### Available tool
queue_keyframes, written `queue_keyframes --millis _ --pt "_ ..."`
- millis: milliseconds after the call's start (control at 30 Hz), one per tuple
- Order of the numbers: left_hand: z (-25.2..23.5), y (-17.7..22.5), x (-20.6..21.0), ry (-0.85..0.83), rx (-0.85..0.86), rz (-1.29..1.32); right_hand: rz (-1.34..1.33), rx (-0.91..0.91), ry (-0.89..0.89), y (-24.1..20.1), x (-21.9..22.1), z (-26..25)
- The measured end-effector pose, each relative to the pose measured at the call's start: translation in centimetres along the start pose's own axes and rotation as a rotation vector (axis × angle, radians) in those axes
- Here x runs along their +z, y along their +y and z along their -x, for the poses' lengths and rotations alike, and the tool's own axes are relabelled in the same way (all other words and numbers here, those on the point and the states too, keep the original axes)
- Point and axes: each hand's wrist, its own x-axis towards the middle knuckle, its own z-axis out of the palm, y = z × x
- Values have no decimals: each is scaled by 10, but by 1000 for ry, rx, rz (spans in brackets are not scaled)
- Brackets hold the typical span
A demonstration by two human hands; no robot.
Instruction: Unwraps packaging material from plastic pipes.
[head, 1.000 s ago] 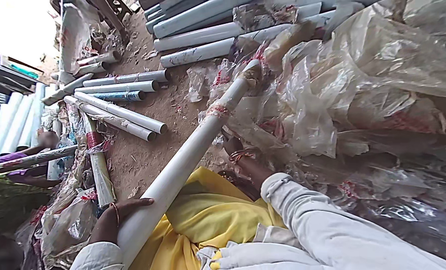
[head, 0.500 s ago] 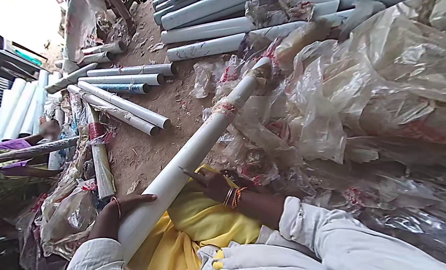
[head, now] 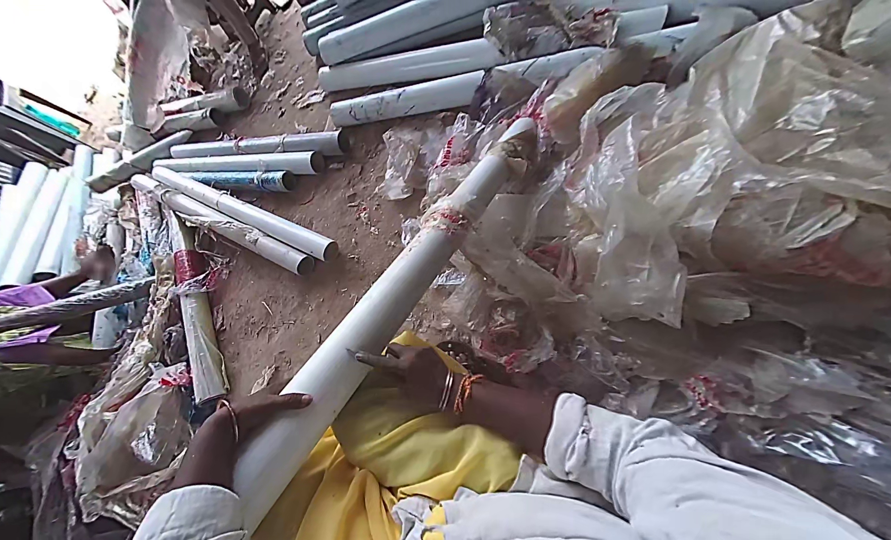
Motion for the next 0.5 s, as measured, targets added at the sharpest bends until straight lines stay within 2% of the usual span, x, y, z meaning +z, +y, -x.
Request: queue_keyframes --millis 133,200,267,367,433,500 --pt "3 4 4 18 -47 -13 -49 587 241 57 -67 -40" --pt "2 5 4 19 -25 -5 -34 681 245 62 -87 -51" --pt "0 2 2 10 -9 13 -12 586 46 26 -73 -47" --pt "4 2 2 4 6 -3 -20 292 -297 -45 -34 -30" --pt "9 3 4 43 9 -35 -26 230 -324 -52 -30 -28" --pt "6 4 4 25 -2 -4 -54 299 -212 -29 -39 -36"
